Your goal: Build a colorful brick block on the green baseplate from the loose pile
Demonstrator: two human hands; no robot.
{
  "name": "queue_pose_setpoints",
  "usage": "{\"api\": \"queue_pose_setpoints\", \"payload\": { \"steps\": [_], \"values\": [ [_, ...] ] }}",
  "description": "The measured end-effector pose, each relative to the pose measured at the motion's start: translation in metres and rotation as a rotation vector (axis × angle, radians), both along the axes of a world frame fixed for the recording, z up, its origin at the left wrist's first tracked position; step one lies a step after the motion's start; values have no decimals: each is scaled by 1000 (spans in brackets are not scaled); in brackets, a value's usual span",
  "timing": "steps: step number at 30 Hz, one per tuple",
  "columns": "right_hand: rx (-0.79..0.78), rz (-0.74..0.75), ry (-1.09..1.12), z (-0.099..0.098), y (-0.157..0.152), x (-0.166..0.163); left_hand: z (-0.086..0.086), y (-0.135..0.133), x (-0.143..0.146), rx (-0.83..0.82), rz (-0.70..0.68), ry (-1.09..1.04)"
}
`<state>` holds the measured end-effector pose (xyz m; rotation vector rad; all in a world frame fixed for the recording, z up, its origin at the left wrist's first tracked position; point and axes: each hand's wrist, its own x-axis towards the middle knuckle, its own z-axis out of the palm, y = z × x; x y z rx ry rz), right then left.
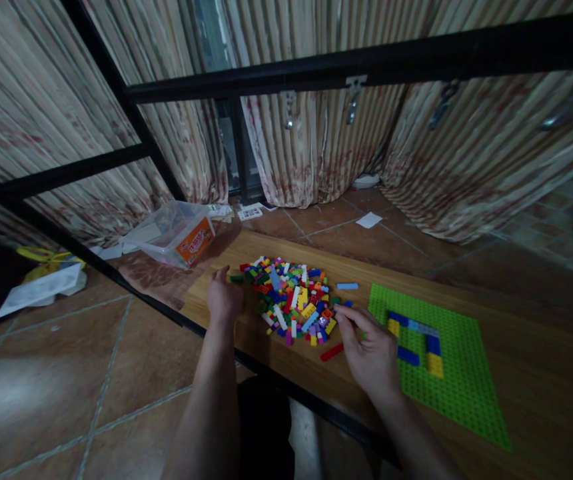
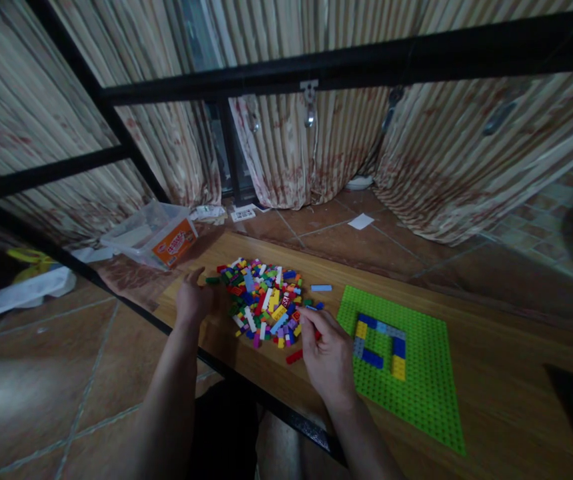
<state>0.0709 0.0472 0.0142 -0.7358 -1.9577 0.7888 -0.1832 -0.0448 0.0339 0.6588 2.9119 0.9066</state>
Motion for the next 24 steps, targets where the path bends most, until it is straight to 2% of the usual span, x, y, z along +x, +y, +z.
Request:
{"api": "queue_pose_setpoints", "payload": {
  "steps": [5,9,10,12,14,16,18,21,24],
  "values": [
    [9,6,-1,0,2,0,-6,2,-8,-72,-92,-4],
    [-13,-1,9,3,1,0,5,-5,1,-70,-83,-32],
    [-19,-1,13,5,-1,1,9,-5,8,-9,-90,-56],
    [-30,13,16,10,-5,2,16,1,28,157,-180,-101],
    [-26,34,34,15,-9,4,21,13,59,320,-392,-265],
    [-31,40,38,20,-11,10,25,29,95,406,-610,-499],
    [-47,17,8,24,-9,20,25,43,128,447,-728,-655],
    [-63,-14,-82,28,0,42,21,57,163,424,-727,-776],
    [-51,-1,-189,29,11,68,16,65,181,433,-751,-885]
  ]
}}
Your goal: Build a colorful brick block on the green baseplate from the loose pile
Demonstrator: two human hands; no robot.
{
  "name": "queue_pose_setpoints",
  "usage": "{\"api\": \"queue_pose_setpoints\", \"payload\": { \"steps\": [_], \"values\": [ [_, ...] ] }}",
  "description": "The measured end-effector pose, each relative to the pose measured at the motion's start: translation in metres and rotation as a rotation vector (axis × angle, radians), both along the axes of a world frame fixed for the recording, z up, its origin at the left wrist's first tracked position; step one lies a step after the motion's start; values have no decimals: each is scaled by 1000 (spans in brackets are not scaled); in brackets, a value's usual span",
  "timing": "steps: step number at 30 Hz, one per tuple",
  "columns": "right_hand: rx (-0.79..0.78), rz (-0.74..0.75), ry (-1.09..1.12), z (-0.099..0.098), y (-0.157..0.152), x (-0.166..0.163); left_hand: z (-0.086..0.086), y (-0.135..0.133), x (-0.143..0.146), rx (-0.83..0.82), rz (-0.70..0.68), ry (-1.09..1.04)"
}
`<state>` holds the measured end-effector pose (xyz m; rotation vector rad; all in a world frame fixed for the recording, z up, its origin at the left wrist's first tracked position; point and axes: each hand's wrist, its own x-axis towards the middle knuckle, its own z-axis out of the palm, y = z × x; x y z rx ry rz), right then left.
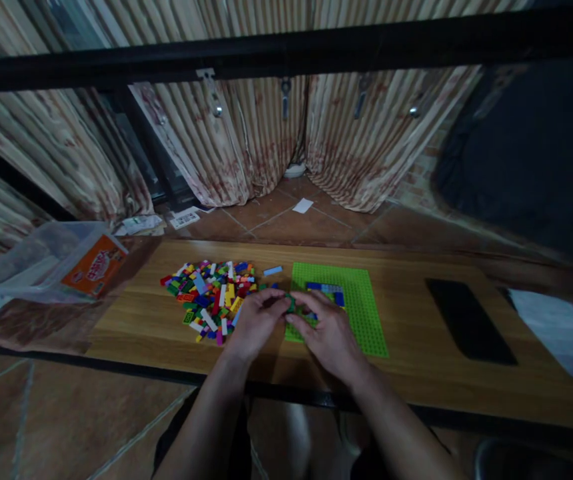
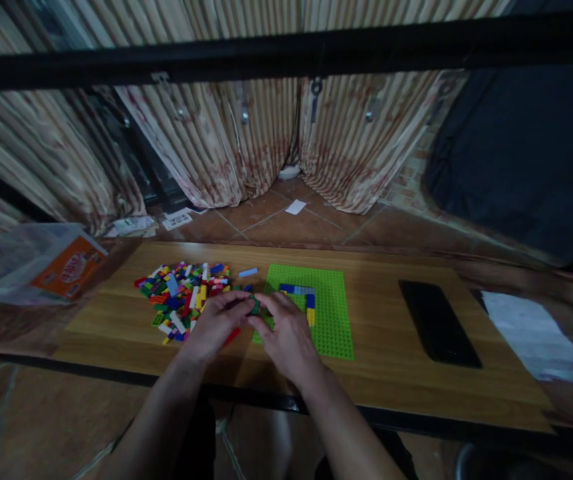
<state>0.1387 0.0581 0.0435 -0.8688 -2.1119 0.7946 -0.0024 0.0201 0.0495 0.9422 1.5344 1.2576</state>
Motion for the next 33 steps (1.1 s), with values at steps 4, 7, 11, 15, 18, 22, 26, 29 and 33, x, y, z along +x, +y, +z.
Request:
{"api": "queue_pose_setpoints", "payload": {
  "steps": [4,7,11,15,18,22,26,29,33],
  "values": [
    [-8,-22,-61,0,9,31,-7,9,20,33,-136,-67],
    [-13,-12,-98,-2,16,52,-13,16,33,51,-216,-20],
    [33,-43,-140,-13,28,76,-25,24,34,66,-182,152],
    [78,-74,-148,-29,39,89,-36,30,24,103,-119,378],
    [101,-82,-181,-39,42,89,-38,32,22,93,-116,453],
    [113,-106,-201,-46,44,86,-34,31,24,52,-141,510],
    [111,-103,-234,-50,45,85,-30,29,24,13,-171,534],
    [101,-110,-269,-51,46,85,-30,29,24,11,-175,566],
    [119,-107,-306,-50,46,85,-25,28,29,-8,-170,606]
  ]
}}
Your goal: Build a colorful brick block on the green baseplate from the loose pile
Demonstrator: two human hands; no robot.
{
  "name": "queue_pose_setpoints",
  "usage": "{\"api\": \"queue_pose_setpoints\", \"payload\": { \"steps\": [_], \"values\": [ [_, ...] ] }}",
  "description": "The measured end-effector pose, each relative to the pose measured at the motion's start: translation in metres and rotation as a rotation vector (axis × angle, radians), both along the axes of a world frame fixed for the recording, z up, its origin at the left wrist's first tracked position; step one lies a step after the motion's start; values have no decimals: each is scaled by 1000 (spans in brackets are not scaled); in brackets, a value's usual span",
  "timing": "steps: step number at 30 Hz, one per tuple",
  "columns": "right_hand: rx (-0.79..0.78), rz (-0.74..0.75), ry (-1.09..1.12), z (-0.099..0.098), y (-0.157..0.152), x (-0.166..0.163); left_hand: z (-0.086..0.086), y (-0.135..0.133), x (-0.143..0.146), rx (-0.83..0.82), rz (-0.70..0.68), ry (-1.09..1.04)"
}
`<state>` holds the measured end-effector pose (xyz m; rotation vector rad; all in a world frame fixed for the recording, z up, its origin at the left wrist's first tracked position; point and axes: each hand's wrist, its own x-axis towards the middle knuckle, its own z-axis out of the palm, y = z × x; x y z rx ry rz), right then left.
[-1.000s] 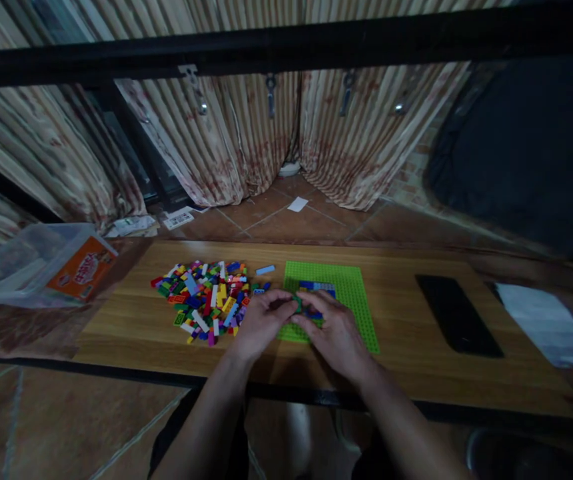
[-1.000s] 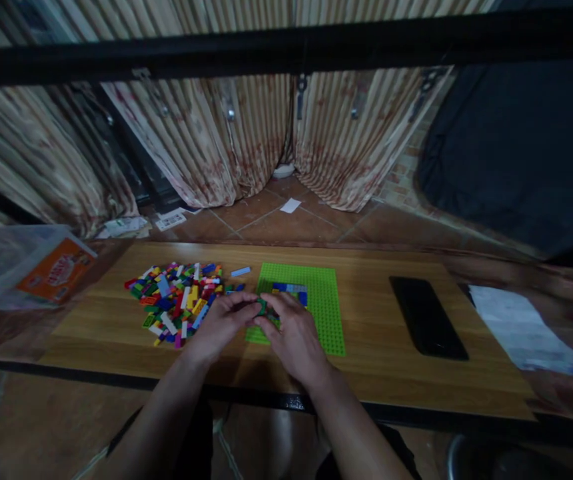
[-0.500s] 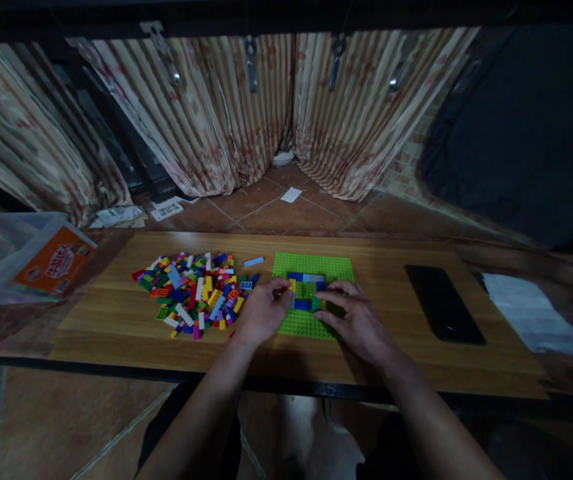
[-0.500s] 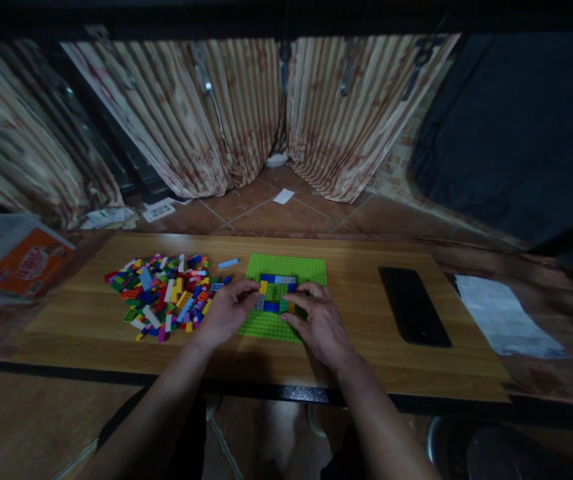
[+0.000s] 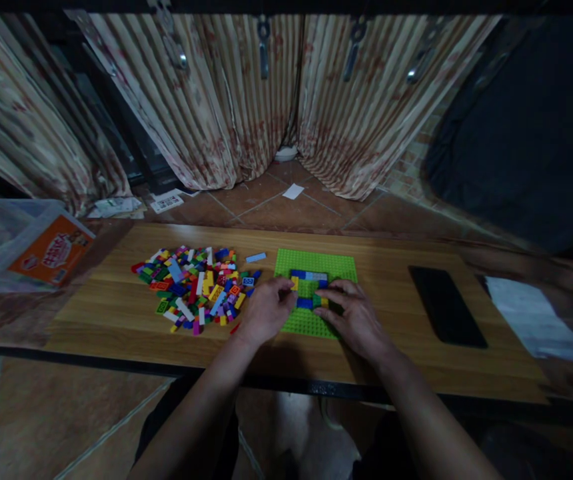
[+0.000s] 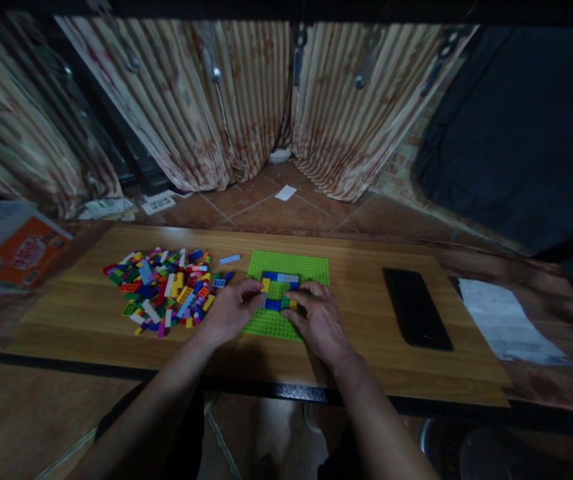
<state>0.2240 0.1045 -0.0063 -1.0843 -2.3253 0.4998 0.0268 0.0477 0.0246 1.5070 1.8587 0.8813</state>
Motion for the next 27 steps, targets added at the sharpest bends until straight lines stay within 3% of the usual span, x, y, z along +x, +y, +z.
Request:
{"api": "queue_pose_setpoints", "payload": {
  "steps": [8,27],
  "values": [
    [46,32,-62,5,-3,1,7,-1,28,-88,173,263],
    [-64,3,3,7,1,-1,9,4,35,-118,207,343]
  ]
}}
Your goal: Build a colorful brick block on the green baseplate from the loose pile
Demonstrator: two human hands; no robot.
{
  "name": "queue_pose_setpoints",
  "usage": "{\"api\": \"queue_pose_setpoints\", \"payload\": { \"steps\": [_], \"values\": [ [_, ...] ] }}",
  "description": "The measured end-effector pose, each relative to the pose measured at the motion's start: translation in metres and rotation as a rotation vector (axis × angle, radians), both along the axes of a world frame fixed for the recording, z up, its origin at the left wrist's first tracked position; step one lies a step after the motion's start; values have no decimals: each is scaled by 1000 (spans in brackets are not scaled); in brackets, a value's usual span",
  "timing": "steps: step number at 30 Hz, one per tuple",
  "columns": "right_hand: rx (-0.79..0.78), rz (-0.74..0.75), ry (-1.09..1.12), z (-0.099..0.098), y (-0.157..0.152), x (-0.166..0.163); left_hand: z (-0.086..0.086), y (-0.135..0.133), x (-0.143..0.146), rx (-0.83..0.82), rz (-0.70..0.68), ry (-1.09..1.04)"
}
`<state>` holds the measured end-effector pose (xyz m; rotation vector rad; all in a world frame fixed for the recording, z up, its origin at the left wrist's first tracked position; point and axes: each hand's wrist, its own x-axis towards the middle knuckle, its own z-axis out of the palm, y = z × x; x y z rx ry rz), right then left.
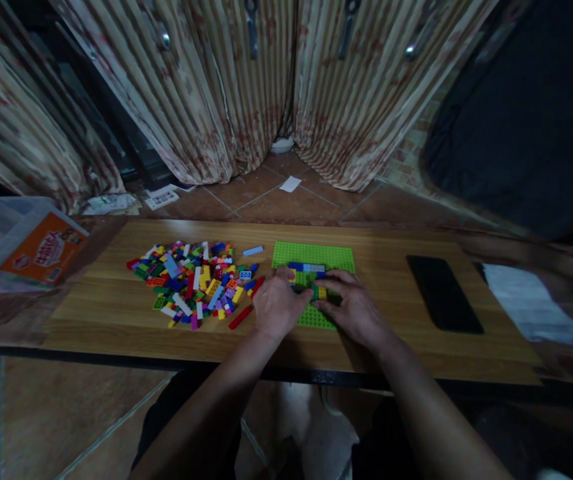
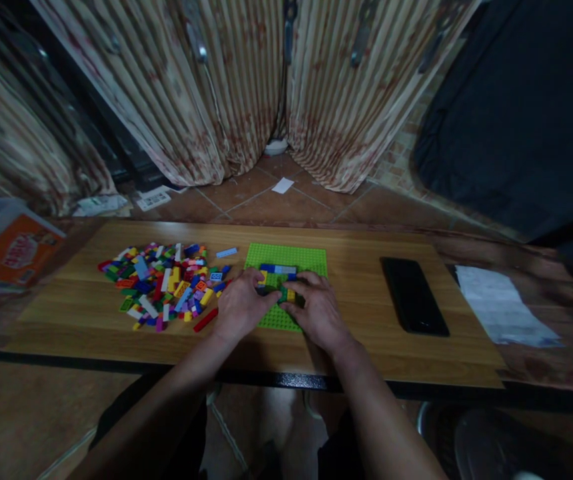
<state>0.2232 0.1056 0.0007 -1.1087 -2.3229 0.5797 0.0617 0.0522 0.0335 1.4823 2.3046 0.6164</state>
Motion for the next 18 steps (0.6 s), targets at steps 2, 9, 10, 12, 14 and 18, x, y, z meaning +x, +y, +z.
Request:
{"api": "queue_pose_setpoints", "payload": {
  "steps": [2,9,10,12,14,18],
  "values": [
    [-20,3,-3,2,0,1,0,1,0,-9,2,5],
    [-25,24,-19,6,0,2,1,2,0,-34,17,5],
    [-20,22,-18,5,0,2,2,3,0,-38,18,2],
    [-19,16,-11,4,0,1,3,3,0,-44,20,-2],
    [-34,2,-2,2,0,0,5,4,0,-55,21,-4],
    [-93,-37,18,3,1,-3,6,6,0,-80,22,-11]
  ]
}}
